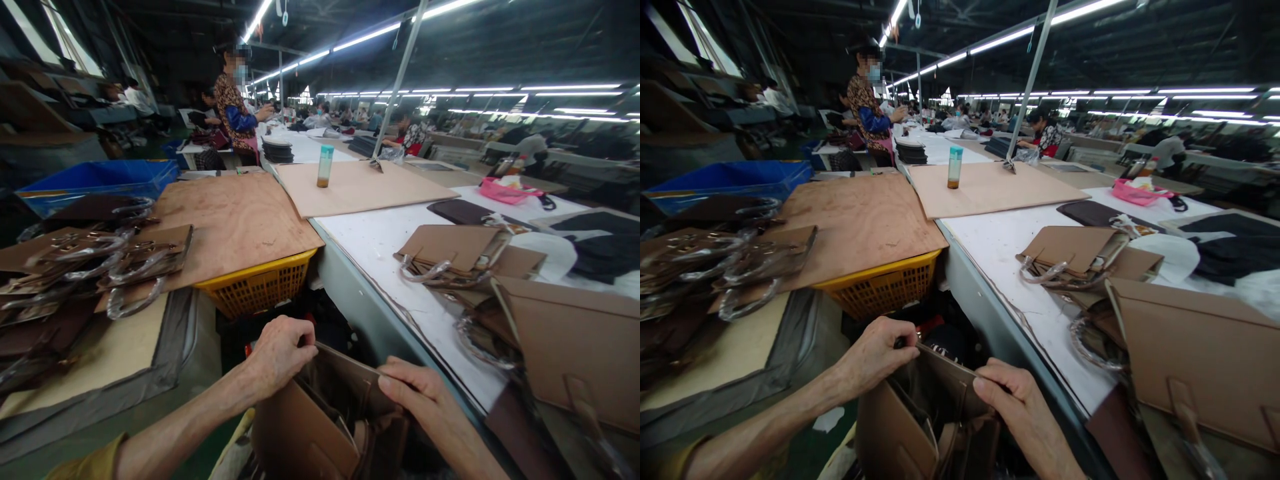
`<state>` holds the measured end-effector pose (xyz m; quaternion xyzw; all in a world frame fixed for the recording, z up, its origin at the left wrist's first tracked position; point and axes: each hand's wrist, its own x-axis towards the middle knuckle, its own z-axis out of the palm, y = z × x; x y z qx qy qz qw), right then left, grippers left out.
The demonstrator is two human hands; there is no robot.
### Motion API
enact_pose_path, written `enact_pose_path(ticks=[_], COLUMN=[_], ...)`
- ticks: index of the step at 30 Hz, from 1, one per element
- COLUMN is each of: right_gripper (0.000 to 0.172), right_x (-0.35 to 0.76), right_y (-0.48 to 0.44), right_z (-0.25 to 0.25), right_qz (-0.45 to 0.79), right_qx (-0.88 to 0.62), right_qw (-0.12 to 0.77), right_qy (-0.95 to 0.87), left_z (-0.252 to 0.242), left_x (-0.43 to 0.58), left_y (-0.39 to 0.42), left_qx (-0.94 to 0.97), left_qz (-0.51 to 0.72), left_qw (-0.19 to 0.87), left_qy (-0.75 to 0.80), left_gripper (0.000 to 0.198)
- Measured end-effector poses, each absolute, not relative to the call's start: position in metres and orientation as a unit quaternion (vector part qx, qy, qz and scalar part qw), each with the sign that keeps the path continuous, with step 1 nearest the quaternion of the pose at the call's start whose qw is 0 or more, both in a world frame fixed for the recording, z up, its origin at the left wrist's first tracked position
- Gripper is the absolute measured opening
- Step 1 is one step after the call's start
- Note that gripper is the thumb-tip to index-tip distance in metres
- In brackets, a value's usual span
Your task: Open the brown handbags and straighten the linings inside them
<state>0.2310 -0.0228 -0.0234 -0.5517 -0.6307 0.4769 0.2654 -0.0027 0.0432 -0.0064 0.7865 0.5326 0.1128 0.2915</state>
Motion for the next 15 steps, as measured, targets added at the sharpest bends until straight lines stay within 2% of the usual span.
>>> enact_pose_path(ticks=[10, 15], right_gripper=[0.030, 0.019], right_x=[0.2326, 0.2304], right_y=[-0.0255, -0.0294], right_z=[-0.0213, -0.0154], right_qz=[0.410, 0.390], right_qx=[-0.574, -0.573], right_qw=[0.261, 0.258], right_qy=[-0.659, -0.673], left_z=[-0.0060, -0.0070], left_x=[0.0006, 0.0023], left_y=[0.0389, 0.0353], left_qx=[0.807, 0.818], left_qz=[0.112, 0.104], left_qw=[0.291, 0.273], left_qy=[0.502, 0.495], left_gripper=[0.012, 0.012])
